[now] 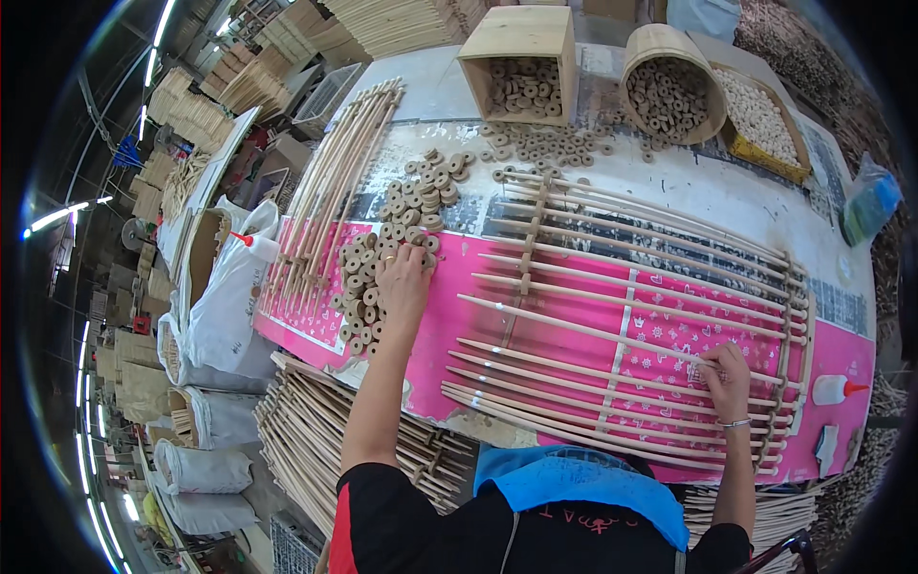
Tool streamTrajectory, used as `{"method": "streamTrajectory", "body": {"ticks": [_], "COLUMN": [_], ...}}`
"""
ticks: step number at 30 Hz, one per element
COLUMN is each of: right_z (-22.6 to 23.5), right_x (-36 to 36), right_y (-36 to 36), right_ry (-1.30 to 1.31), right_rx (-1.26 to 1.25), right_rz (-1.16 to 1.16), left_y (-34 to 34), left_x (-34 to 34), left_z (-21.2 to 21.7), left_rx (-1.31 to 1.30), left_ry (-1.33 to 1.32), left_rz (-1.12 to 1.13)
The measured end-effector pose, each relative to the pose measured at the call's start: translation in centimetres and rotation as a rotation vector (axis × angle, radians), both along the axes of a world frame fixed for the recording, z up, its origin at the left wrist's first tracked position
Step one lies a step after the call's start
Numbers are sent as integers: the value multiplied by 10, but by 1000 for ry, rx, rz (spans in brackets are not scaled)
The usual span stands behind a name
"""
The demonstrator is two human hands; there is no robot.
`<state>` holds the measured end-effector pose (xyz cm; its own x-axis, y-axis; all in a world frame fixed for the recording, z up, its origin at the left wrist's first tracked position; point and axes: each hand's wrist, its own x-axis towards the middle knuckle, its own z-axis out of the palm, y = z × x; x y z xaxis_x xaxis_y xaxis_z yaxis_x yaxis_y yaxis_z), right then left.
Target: Assembling a wooden lattice structure by applying glue to wooden sticks and threading circular wooden spacers onto them.
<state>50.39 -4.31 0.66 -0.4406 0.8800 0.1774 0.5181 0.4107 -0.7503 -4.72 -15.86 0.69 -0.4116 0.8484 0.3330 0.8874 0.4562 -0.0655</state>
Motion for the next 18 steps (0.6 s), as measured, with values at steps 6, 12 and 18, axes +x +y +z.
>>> {"method": "streamTrajectory", "body": {"ticks": [6,12,18], "right_z": [2,2,0], "right_x": [-7,-16,-10], "right_y": [2,7,6], "right_ry": [11,70,70], "right_rx": [49,76,87], "right_rz": [-7,-27,11], "left_y": [3,-16,-23], "left_x": [9,25,36], "left_z": [16,24,11], "left_rx": [126,356,500], "left_ry": [-68,-1503,-1798], "left_rz": [-87,-76,-62]}}
